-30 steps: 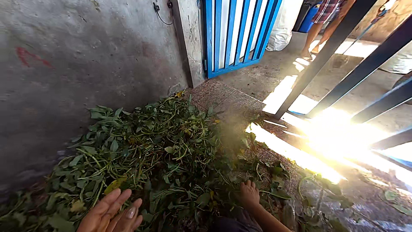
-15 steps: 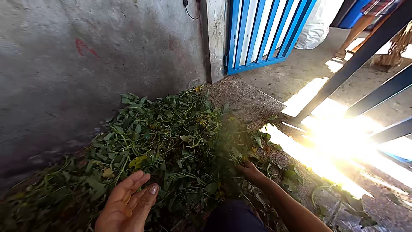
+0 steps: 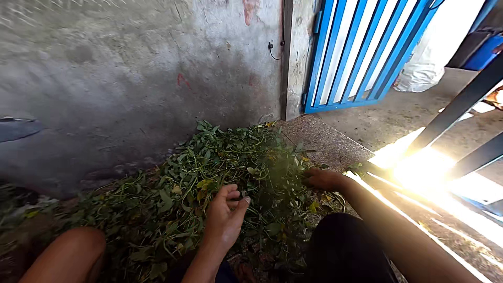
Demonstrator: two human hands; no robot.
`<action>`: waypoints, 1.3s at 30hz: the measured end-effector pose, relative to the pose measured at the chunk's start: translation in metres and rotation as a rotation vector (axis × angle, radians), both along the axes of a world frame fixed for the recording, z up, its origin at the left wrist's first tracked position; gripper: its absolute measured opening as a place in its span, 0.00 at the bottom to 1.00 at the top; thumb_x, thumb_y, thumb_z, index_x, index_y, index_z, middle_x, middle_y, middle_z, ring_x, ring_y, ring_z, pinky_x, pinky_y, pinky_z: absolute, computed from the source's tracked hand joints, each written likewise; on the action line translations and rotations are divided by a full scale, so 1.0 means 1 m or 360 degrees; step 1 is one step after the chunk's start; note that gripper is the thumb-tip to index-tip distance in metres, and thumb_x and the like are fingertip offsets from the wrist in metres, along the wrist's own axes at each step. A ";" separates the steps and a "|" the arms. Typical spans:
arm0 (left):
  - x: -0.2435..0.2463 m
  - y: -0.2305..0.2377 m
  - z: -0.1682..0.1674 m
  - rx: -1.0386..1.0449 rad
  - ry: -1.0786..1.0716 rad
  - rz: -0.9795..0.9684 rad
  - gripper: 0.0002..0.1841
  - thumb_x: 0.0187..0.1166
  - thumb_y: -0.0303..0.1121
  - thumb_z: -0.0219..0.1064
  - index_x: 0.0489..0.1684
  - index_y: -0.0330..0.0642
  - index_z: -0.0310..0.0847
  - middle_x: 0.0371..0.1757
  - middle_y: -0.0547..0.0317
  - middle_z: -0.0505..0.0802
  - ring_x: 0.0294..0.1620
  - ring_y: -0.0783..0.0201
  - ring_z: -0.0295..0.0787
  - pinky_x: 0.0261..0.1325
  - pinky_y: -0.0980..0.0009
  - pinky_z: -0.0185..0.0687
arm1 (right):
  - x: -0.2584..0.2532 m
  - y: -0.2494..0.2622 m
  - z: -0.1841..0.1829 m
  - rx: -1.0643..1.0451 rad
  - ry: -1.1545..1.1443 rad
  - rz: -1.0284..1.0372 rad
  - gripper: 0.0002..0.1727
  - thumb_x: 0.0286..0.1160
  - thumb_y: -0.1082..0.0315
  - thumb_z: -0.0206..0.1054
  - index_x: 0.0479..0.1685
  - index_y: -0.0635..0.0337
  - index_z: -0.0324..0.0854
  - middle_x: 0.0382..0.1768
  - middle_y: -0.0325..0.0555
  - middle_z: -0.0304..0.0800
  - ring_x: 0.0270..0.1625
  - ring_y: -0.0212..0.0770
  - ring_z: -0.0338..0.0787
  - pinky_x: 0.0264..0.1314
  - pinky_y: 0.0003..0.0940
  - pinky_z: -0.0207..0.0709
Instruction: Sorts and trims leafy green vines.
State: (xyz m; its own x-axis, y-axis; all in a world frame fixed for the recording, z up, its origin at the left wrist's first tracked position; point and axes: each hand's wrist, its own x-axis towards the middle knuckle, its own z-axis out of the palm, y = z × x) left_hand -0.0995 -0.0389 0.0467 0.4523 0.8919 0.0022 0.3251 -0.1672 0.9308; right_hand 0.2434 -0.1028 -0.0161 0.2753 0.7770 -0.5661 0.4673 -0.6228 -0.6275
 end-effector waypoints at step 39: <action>-0.040 -0.018 -0.093 -0.0662 -0.1176 0.0917 0.18 0.73 0.07 0.62 0.61 0.26 0.75 0.39 0.40 0.93 0.34 0.53 0.94 0.33 0.63 0.92 | -0.202 -0.080 -0.145 0.0292 0.1417 -0.0584 0.13 0.86 0.63 0.63 0.58 0.64 0.78 0.38 0.52 0.93 0.38 0.45 0.94 0.46 0.43 0.90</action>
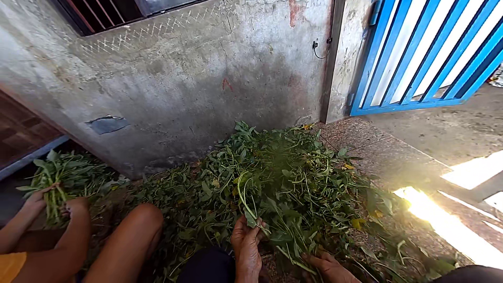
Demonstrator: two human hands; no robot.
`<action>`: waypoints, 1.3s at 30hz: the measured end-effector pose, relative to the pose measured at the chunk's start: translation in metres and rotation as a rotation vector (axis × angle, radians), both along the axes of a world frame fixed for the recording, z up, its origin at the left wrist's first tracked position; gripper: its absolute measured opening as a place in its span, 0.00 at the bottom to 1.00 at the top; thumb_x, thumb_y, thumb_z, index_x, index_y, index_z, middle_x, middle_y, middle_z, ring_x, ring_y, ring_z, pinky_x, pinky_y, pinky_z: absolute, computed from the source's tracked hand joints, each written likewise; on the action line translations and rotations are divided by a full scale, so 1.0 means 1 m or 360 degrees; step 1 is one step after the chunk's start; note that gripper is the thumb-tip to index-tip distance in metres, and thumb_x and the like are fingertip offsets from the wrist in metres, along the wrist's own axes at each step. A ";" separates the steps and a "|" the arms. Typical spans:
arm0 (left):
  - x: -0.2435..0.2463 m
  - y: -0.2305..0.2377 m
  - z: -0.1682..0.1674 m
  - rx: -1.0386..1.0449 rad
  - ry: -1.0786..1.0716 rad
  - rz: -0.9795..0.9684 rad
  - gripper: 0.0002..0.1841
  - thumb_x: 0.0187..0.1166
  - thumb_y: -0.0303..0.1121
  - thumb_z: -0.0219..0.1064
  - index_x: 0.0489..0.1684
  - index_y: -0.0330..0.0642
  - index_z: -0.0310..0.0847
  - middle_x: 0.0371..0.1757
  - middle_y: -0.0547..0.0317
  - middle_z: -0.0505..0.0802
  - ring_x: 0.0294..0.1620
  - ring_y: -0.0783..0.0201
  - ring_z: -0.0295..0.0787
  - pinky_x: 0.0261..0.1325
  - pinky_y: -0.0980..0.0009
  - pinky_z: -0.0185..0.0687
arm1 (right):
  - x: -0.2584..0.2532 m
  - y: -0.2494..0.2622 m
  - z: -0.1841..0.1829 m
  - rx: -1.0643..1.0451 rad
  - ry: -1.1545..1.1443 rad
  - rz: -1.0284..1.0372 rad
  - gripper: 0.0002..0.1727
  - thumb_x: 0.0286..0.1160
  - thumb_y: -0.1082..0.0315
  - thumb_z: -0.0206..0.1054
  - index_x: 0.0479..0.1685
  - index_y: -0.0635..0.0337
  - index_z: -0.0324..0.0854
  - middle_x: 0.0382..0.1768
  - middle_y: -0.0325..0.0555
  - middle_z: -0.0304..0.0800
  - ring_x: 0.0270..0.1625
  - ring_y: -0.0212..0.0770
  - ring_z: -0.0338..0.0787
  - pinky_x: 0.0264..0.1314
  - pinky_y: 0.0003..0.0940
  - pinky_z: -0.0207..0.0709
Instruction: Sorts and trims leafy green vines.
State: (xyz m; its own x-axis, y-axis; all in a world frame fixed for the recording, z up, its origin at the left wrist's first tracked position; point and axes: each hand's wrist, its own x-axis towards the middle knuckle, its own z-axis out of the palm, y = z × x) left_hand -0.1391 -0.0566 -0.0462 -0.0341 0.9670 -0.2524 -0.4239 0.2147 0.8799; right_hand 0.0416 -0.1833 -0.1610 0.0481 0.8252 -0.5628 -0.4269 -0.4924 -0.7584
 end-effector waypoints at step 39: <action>0.024 -0.034 -0.016 0.0843 0.0657 -0.0501 0.29 0.67 0.14 0.69 0.73 0.21 0.72 0.36 0.51 0.96 0.34 0.64 0.95 0.42 0.70 0.94 | -0.048 0.054 0.076 0.1004 -0.0420 -0.0520 0.18 0.72 0.62 0.77 0.53 0.66 0.86 0.42 0.48 0.94 0.45 0.40 0.94 0.52 0.36 0.90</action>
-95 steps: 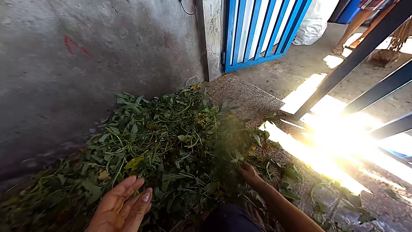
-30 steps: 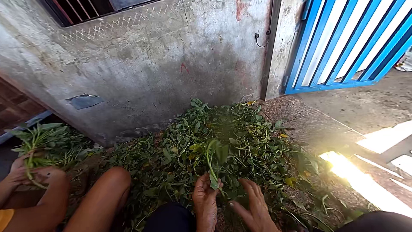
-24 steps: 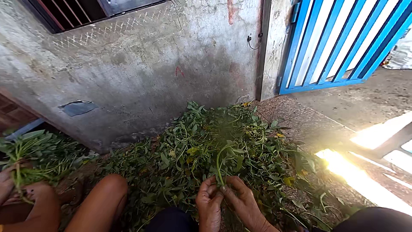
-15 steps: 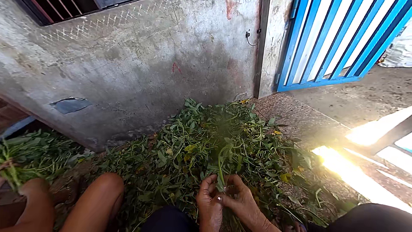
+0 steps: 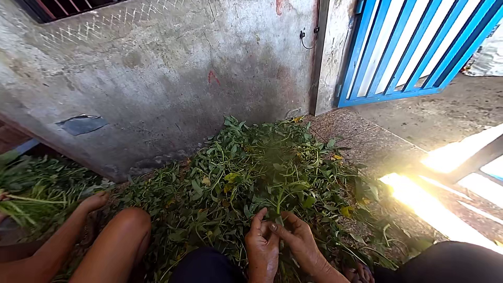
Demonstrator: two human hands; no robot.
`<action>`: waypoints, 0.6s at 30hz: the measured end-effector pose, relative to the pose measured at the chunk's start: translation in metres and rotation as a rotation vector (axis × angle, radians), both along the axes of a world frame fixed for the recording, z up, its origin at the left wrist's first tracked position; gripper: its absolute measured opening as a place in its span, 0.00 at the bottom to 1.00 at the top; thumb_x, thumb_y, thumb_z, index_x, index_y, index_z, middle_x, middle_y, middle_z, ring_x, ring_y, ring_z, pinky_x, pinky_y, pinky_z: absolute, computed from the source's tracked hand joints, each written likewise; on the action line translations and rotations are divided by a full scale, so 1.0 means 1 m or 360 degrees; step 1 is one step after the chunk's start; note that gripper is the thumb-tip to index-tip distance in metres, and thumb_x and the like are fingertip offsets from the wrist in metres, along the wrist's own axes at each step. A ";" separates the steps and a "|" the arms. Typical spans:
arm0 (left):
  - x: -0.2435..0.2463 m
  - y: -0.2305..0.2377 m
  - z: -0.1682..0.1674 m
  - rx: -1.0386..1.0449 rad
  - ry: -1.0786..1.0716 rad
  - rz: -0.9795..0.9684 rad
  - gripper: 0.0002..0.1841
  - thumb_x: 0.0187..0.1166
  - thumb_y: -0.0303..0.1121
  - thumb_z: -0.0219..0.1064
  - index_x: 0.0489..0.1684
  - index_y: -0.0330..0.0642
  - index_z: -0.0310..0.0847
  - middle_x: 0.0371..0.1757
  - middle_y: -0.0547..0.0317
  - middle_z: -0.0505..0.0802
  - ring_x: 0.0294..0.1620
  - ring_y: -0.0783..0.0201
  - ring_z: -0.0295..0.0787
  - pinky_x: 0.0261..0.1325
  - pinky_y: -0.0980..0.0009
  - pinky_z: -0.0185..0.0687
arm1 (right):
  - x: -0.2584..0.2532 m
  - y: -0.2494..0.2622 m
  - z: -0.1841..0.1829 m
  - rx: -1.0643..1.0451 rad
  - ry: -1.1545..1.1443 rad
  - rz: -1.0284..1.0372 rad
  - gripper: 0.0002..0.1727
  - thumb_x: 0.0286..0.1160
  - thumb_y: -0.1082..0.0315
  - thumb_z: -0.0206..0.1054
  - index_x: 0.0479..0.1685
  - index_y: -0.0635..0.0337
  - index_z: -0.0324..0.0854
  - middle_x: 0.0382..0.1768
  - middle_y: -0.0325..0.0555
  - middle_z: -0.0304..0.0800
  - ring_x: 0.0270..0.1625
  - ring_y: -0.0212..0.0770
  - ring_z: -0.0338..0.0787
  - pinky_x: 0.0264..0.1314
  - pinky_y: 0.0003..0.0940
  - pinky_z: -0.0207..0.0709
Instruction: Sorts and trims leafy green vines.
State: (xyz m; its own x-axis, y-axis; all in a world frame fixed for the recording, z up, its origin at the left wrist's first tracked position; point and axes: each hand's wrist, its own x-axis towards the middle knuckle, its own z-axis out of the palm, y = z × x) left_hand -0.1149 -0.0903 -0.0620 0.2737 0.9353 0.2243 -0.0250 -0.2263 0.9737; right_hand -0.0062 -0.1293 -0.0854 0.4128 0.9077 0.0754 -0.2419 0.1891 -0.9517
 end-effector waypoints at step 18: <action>-0.009 0.003 0.005 -0.0669 -0.0034 0.0214 0.06 0.80 0.22 0.69 0.48 0.29 0.88 0.41 0.46 0.93 0.39 0.58 0.93 0.38 0.63 0.94 | -0.020 -0.016 -0.027 0.0034 -0.1339 -0.0492 0.12 0.80 0.67 0.61 0.49 0.60 0.89 0.47 0.47 0.92 0.41 0.35 0.93 0.42 0.32 0.89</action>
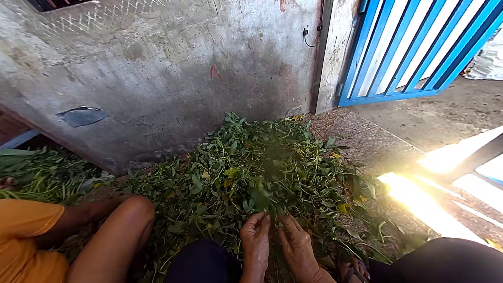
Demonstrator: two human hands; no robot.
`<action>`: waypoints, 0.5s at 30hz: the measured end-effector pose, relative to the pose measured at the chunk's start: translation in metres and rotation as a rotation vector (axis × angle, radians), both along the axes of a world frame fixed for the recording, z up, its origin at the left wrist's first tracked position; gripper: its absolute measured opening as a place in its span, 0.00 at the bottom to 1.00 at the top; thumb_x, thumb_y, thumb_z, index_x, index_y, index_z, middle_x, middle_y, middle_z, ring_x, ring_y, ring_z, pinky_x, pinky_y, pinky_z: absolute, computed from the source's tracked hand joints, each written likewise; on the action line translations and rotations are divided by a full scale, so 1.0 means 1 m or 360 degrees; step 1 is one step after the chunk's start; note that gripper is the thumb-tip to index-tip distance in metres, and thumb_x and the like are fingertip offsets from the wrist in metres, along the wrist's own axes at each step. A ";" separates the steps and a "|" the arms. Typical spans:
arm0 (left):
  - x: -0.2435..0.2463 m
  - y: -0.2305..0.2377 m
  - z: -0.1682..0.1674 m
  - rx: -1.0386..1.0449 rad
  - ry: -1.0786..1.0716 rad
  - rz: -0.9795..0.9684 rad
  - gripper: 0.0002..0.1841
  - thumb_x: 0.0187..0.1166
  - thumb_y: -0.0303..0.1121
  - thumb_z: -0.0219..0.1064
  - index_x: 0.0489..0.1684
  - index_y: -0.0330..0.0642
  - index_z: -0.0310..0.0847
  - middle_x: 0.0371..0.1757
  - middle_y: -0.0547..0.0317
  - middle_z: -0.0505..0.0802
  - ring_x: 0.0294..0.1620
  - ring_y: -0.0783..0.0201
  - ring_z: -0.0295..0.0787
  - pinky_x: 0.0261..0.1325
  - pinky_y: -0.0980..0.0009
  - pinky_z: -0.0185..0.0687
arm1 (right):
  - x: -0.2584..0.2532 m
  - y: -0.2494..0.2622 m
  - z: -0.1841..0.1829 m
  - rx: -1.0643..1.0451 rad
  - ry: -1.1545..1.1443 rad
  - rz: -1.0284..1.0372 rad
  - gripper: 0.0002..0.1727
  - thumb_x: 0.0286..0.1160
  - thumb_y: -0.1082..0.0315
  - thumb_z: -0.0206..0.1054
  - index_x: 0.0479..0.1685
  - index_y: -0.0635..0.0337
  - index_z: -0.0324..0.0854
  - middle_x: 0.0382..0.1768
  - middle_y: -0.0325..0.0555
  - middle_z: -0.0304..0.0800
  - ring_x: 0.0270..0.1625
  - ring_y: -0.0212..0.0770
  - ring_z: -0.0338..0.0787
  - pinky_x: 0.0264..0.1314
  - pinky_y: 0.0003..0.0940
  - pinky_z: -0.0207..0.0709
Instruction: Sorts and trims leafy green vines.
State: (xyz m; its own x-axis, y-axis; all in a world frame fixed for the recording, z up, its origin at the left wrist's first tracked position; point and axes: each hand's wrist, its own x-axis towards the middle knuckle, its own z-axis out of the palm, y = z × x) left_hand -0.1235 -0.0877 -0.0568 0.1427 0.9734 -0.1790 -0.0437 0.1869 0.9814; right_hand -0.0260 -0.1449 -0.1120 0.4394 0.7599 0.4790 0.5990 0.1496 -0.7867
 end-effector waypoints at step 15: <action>-0.026 0.023 0.008 0.0127 -0.0072 0.0536 0.03 0.81 0.20 0.67 0.42 0.26 0.84 0.29 0.47 0.90 0.26 0.59 0.91 0.29 0.65 0.93 | 0.017 -0.053 0.016 -0.2063 -0.0509 0.1254 0.28 0.87 0.50 0.60 0.66 0.68 0.82 0.65 0.73 0.84 0.69 0.72 0.84 0.69 0.70 0.75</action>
State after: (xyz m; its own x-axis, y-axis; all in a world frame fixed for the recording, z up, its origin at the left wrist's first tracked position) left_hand -0.1498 -0.0643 -0.0489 -0.1830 0.9779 -0.1011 -0.1337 0.0772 0.9880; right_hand -0.0087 -0.1978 -0.0963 -0.2462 0.6961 -0.6745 0.8613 -0.1620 -0.4816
